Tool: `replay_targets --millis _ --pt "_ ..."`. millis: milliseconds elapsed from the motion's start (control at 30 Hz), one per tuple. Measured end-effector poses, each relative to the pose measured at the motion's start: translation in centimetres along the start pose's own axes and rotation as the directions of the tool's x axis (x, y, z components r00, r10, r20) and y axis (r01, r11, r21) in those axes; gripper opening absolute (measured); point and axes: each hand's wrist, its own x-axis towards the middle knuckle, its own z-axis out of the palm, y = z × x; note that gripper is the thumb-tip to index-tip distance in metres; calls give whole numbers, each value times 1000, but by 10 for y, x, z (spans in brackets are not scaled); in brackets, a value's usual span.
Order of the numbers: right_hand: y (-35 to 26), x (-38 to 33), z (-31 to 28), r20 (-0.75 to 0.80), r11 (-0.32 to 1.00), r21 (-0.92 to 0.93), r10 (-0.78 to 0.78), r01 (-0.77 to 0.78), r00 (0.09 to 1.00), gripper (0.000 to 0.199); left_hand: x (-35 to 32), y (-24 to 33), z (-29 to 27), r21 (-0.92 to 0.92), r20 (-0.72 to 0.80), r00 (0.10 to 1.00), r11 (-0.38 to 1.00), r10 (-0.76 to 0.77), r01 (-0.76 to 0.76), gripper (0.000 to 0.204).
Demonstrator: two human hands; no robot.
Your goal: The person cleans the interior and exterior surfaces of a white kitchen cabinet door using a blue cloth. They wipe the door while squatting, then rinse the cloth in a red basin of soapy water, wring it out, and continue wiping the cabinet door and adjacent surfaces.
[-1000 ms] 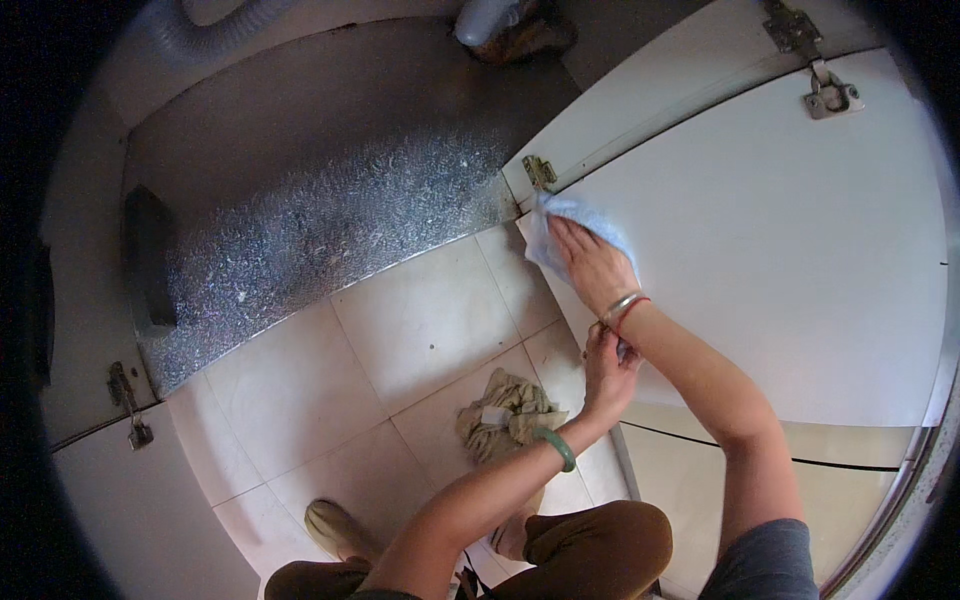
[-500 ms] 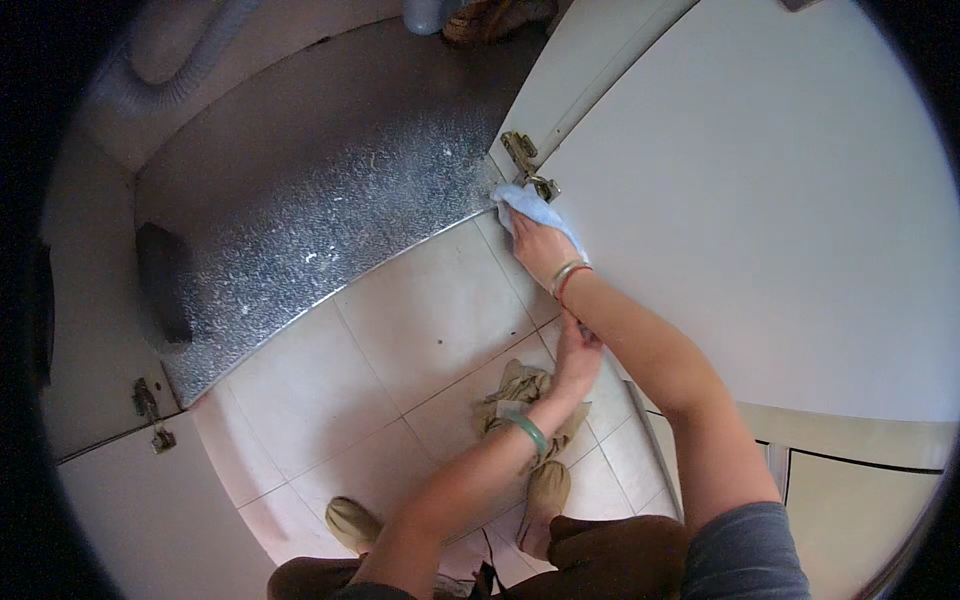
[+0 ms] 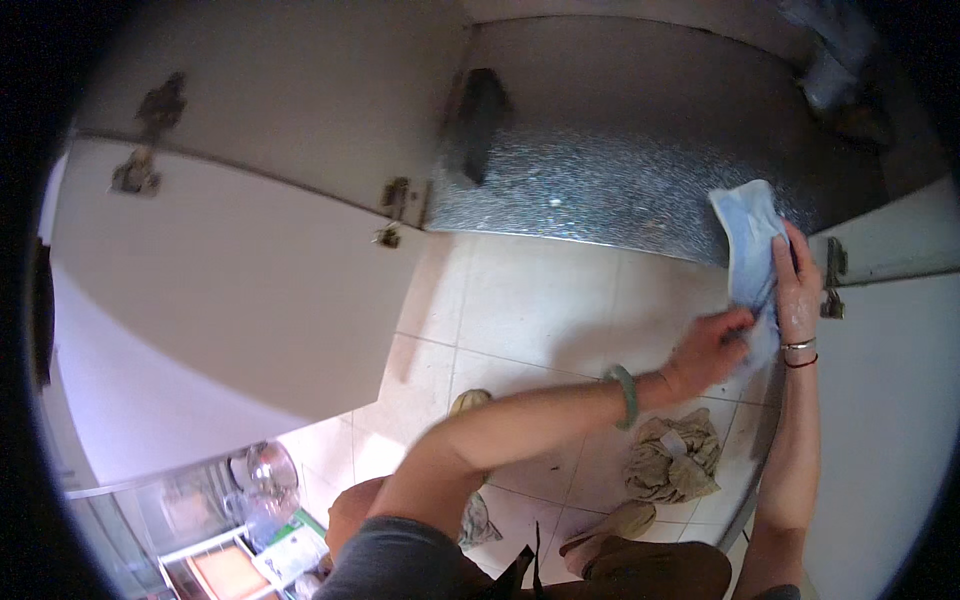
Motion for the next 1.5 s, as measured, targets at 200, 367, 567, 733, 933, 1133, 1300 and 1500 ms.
replay_targets --millis 200,367,567,733,933,1133,1300,1500 --pt "-45 -52 95 716 653 473 107 -591 690 38 -36 105 -130 74 -429 900 991 -71 113 22" --pt "-149 -88 178 839 747 470 -214 -470 500 40 -139 148 -186 8 -658 725 961 -203 277 24" --pt "-247 -154 262 723 487 689 -411 -537 556 48 -268 186 -231 -33 -879 471 995 -75 97 32" --pt "-334 -239 303 327 318 939 -701 -133 634 55 -415 203 -243 -209 -951 229 978 -209 24 28" --pt "-375 -283 364 -4 174 416 -981 892 193 42 -422 316 -233 859 -49 539 -239 841 452 49" --pt "-351 -324 410 -195 198 376 -938 905 286 14 -385 457 -211 424 47 660 -613 750 666 52" --pt "-427 -287 408 -473 132 353 -829 926 299 5 -363 520 -212 383 -60 788 -715 612 585 56" --pt "-432 -335 404 -390 86 425 -881 901 268 20 -367 540 -211 910 -129 628 -159 767 382 57"
